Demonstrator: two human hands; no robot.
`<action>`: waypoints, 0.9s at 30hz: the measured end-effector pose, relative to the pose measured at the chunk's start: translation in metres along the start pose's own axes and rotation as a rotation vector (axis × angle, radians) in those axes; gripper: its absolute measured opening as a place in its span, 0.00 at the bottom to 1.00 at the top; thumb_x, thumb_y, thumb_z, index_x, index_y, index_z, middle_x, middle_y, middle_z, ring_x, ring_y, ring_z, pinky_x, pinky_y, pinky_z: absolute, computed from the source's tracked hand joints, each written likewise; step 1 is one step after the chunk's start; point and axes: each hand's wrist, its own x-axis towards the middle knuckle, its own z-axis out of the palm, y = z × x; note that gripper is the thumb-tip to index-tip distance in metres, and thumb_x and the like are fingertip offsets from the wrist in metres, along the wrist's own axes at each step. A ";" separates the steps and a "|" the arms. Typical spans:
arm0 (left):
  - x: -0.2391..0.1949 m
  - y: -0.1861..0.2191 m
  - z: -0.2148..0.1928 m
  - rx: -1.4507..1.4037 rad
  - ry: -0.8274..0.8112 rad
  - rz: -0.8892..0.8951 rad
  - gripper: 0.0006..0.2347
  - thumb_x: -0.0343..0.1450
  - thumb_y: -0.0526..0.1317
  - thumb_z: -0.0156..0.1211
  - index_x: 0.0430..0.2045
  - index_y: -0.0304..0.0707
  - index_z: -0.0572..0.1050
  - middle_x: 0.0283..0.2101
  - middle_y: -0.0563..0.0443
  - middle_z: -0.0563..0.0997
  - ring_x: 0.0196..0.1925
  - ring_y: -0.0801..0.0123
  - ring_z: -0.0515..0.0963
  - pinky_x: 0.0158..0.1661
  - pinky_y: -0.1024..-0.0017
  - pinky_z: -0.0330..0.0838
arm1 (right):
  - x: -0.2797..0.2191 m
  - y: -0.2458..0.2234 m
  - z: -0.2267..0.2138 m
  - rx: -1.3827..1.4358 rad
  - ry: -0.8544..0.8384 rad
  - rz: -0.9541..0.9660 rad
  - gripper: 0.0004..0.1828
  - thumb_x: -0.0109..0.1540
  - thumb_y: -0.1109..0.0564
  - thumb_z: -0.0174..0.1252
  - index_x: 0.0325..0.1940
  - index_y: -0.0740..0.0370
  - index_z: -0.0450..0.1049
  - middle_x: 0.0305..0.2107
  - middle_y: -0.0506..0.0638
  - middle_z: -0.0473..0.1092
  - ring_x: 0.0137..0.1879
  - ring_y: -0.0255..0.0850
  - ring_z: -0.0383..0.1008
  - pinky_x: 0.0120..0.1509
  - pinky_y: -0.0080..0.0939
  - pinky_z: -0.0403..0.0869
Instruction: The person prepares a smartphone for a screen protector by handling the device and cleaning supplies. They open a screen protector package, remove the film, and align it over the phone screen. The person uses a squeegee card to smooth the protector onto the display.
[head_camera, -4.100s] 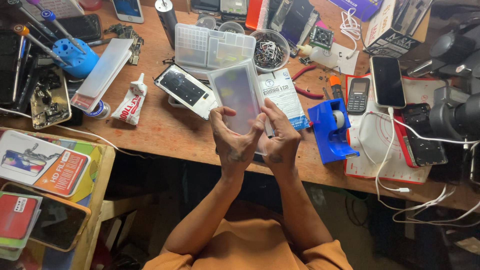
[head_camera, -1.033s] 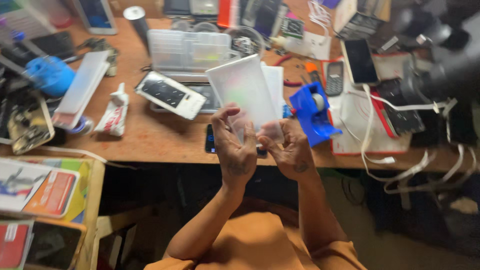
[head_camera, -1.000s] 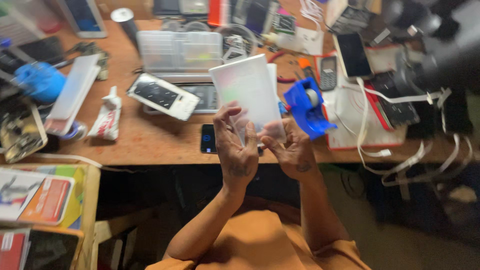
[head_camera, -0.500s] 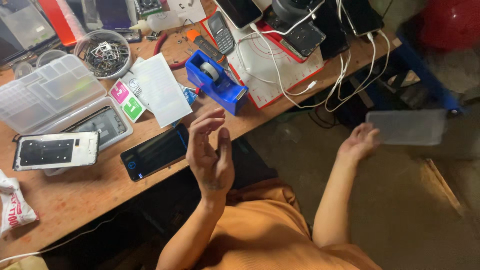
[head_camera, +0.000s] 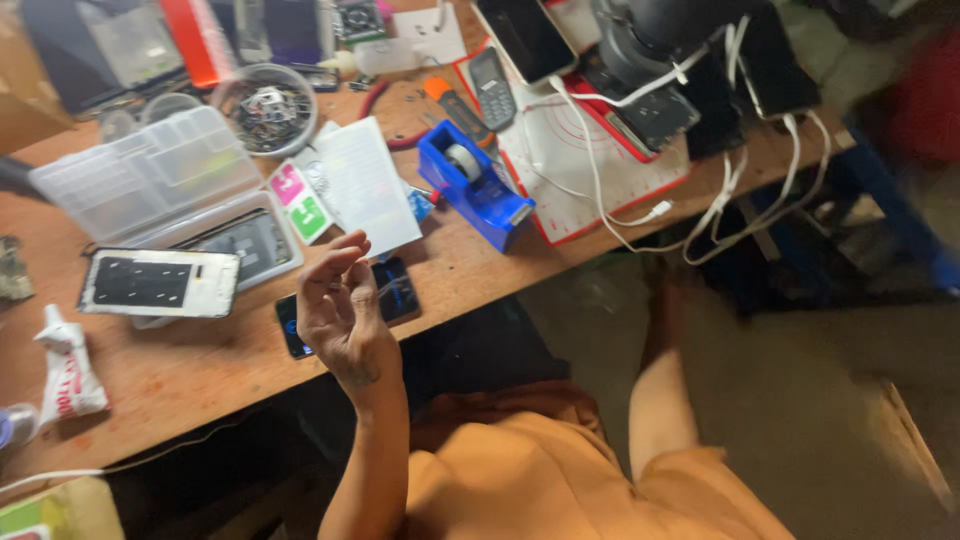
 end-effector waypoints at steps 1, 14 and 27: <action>0.002 0.001 -0.007 0.031 0.047 -0.001 0.06 0.77 0.25 0.51 0.46 0.31 0.72 0.55 0.41 0.77 0.59 0.66 0.77 0.66 0.66 0.72 | 0.010 0.002 -0.002 -0.065 0.112 -0.122 0.09 0.64 0.58 0.56 0.45 0.64 0.70 0.38 0.54 0.71 0.44 0.48 0.71 0.52 0.48 0.73; 0.023 -0.027 -0.052 0.131 0.126 -0.118 0.08 0.75 0.30 0.53 0.46 0.29 0.73 0.45 0.45 0.78 0.47 0.69 0.77 0.52 0.73 0.72 | -0.107 -0.145 0.044 -0.183 -0.405 -1.068 0.12 0.74 0.50 0.50 0.46 0.62 0.71 0.36 0.53 0.73 0.46 0.38 0.73 0.61 0.40 0.70; 0.006 0.013 -0.060 0.296 0.106 -0.172 0.08 0.71 0.31 0.56 0.43 0.31 0.76 0.44 0.47 0.81 0.45 0.67 0.79 0.50 0.71 0.74 | -0.298 -0.121 0.245 -0.913 -1.347 -1.224 0.49 0.54 0.37 0.72 0.66 0.72 0.64 0.53 0.68 0.70 0.60 0.64 0.70 0.63 0.59 0.67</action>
